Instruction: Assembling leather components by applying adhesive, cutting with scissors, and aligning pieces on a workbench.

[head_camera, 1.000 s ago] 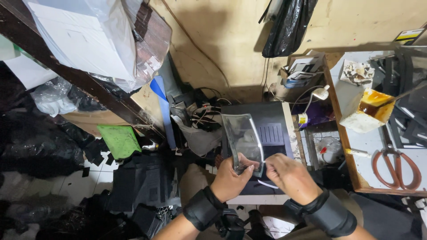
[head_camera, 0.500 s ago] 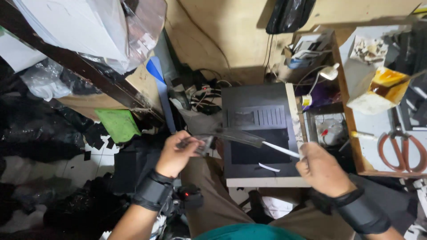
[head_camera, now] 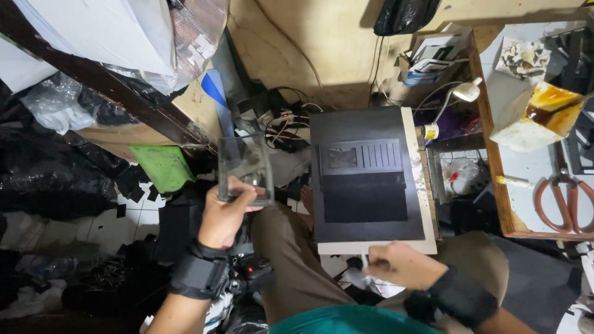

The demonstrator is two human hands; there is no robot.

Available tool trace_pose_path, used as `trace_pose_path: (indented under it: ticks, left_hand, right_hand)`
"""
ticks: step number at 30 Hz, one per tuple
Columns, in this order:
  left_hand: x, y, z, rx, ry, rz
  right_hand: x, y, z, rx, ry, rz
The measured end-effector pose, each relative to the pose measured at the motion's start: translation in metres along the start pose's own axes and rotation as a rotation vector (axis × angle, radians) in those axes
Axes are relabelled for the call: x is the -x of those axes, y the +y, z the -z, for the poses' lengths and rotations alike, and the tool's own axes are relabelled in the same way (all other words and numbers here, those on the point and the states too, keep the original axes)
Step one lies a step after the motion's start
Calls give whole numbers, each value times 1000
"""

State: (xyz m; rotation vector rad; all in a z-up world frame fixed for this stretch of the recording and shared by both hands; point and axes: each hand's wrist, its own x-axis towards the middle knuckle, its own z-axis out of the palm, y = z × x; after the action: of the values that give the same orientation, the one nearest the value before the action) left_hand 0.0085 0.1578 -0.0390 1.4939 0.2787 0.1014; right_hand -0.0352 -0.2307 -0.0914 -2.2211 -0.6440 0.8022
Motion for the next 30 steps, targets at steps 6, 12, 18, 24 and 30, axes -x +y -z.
trace_pose_path:
  ticks: [6, 12, 18, 24, 30]
  left_hand:
    - [24, 12, -58, -82, -82, -44]
    - [60, 38, -145, -328, -251, 77]
    - [54, 49, -173, -119, -602, -261]
    - [-30, -58, -187, -673, -565, -319]
    - [-68, -155, -241, -1082, -576, -302]
  right_hand:
    - [13, -36, 24, 219, 403, 178]
    - [6, -70, 43, 591, 789, 361]
    - [23, -46, 80, 500, 822, 216]
    - [63, -37, 114, 391, 1015, 136]
    - [71, -35, 116, 263, 1054, 79]
